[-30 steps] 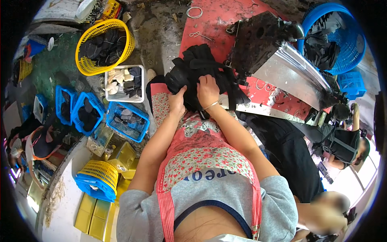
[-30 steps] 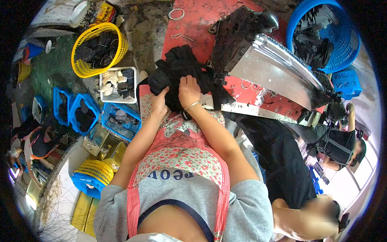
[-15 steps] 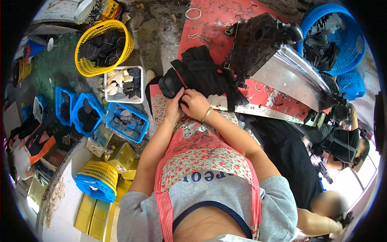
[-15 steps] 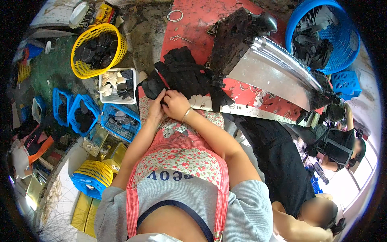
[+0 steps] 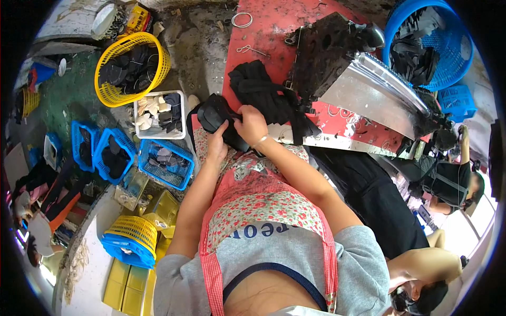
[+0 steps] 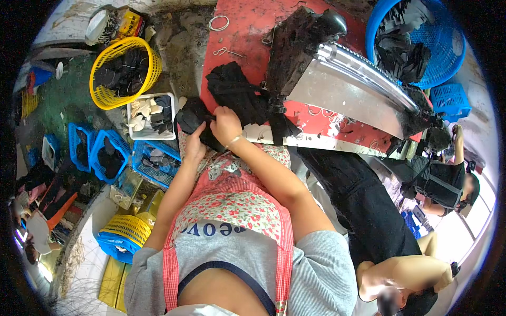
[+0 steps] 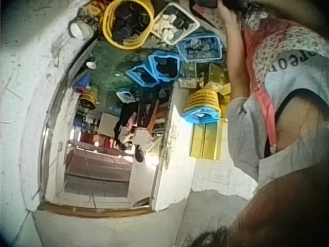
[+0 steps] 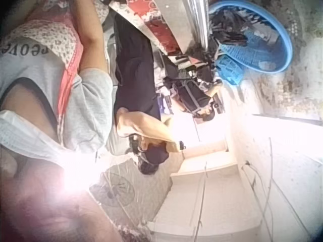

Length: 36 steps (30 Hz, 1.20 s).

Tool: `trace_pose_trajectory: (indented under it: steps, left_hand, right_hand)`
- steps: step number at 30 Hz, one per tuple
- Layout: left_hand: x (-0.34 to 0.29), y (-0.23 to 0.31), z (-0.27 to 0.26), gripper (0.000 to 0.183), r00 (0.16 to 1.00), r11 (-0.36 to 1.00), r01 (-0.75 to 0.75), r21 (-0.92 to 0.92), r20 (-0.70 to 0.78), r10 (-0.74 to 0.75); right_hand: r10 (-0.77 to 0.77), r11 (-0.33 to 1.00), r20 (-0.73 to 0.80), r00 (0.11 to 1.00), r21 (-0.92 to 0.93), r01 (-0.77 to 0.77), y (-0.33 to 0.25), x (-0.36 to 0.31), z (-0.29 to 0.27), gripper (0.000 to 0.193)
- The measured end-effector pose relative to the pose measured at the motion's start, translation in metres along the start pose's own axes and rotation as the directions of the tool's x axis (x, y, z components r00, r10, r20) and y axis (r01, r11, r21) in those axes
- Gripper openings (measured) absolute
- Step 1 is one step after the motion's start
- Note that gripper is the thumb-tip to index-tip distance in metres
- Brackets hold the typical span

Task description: Feeding black shoe components through a roller machine and stacking the processed pieces.

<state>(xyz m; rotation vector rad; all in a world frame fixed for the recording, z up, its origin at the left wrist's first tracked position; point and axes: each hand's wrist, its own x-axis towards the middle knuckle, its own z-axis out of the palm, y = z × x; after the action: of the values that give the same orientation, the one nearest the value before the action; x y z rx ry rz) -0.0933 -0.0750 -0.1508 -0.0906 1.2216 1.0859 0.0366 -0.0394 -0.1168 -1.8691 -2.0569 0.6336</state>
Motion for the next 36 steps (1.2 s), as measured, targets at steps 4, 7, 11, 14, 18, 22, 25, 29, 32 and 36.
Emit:
trace_pose_trajectory:
  steps: [4, 7, 11, 14, 18, 22, 25, 29, 32, 36]
  left_hand:
    - [-0.006, 0.009, 0.015, 0.025, 0.997, 0.990, 0.042, 0.135, 0.059, -0.051]
    - [0.013, -0.007, -0.001, 0.022, 0.998, 0.989, -0.006, 0.148, 0.058, -0.003]
    - [0.004, -0.004, 0.011, 0.022, 0.996, 0.988, -0.040, 0.149, 0.081, 0.029]
    - [-0.012, 0.001, 0.024, 0.025, 0.992, 0.985, -0.077, 0.153, 0.115, 0.059]
    - [-0.010, 0.001, 0.030, 0.030, 0.995, 0.995, -0.004, 0.101, 0.102, -0.006]
    - [-0.010, 0.007, 0.035, 0.032, 0.994, 0.996, 0.030, 0.085, 0.105, -0.039]
    - [-0.006, 0.005, 0.026, 0.033, 0.991, 0.999, 0.000, 0.032, 0.137, -0.005]
    - [-0.012, 0.004, 0.024, 0.032, 0.974, 0.994, 0.060, -0.095, 0.225, -0.037]
    - [0.006, -0.008, 0.001, 0.030, 0.963, 0.967, 0.187, -0.171, 0.225, -0.147]
    - [0.007, -0.001, 0.004, 0.026, 0.985, 0.985, 0.148, -0.089, 0.101, -0.139]
  right_hand:
    - [0.197, 0.915, -0.122, 0.973, 0.379, -0.138, 0.019, -0.025, -0.055, 0.029]
    - [0.251, 0.939, -0.157, 0.955, 0.279, -0.201, 0.083, -0.056, -0.062, 0.030]
    - [0.120, 0.949, -0.315, 0.942, -0.242, -0.202, 0.117, -0.065, -0.079, 0.024]
    - [0.008, 0.944, -0.240, 0.971, -0.319, -0.086, 0.093, -0.048, -0.072, 0.019]
    - [-0.185, 0.950, -0.255, 0.949, -0.294, 0.106, 0.049, 0.012, -0.041, 0.018]
    - [-0.040, 0.866, -0.233, 0.972, -0.494, -0.082, 0.059, 0.042, -0.024, 0.012]
    - [-0.203, 0.896, -0.230, 0.952, -0.436, 0.085, 0.047, 0.045, -0.033, 0.008]
    - [-0.286, 0.881, -0.066, 0.956, -0.410, 0.235, -0.009, 0.028, -0.044, 0.009]
    - [-0.364, 0.879, 0.066, 0.929, -0.307, 0.366, -0.027, -0.002, -0.014, 0.012]
    - [-0.283, 0.958, -0.008, 0.959, -0.055, 0.282, -0.014, -0.010, -0.014, 0.025]
